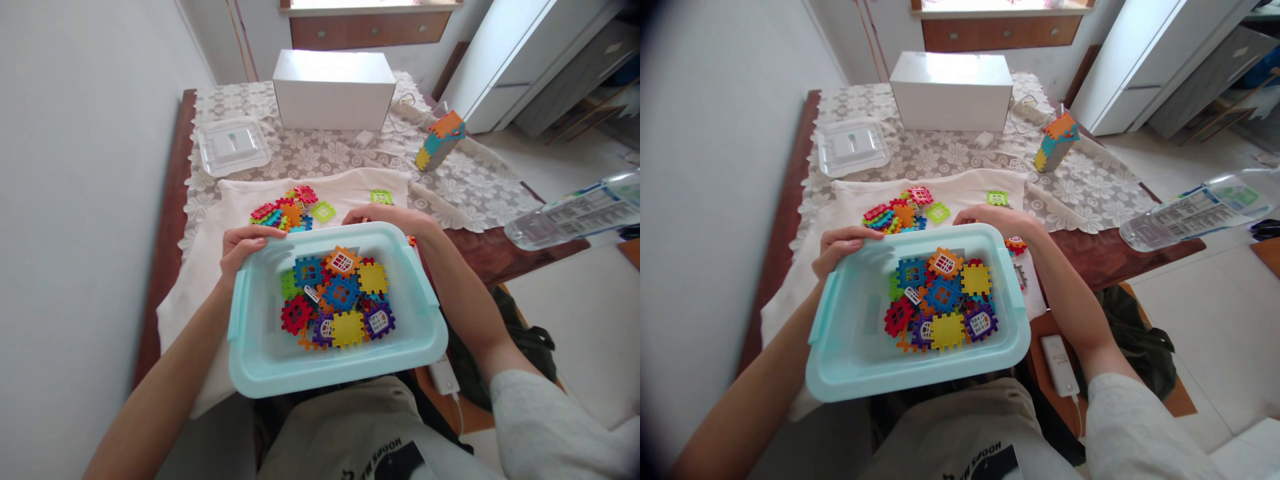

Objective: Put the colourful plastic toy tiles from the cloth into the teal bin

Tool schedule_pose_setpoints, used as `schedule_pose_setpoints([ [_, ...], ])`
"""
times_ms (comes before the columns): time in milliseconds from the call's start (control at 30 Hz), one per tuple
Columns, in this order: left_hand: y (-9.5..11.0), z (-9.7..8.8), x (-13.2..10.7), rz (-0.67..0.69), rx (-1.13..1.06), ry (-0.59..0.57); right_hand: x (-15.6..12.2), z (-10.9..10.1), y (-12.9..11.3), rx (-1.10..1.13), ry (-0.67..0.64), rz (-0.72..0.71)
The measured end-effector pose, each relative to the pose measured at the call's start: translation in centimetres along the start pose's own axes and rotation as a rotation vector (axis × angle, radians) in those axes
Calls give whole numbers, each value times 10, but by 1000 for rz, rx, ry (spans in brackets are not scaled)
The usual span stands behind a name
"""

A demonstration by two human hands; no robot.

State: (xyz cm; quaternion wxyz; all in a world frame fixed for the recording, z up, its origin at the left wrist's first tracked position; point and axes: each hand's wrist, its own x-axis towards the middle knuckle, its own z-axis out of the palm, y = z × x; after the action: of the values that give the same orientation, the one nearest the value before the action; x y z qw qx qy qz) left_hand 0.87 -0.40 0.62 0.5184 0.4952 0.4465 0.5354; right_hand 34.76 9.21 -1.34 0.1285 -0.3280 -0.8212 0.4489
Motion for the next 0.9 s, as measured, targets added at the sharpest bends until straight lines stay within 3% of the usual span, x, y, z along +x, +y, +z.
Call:
schedule_pose_setpoints([
  [67, 0, 0, 0, 3, 11, 5, 1, 2, -5, 62, 23, -12],
  [233, -4, -3, 0, 54, 60, 2, 7, -1, 3, 212, 340, -38],
  [300, -5, -4, 0, 70, 89, -5, 9, -2, 8, 261, 399, -44],
  [500, -1, -1, 0, 52, 59, -1, 17, 10, 13, 139, 437, -106],
  [700, 1, 0, 1, 29, 26, 2, 24, 20, 15, -13, 342, -211],
  [900, 0, -1, 1, 19, -6, -28, 23, 22, 15, -17, 362, -177],
])
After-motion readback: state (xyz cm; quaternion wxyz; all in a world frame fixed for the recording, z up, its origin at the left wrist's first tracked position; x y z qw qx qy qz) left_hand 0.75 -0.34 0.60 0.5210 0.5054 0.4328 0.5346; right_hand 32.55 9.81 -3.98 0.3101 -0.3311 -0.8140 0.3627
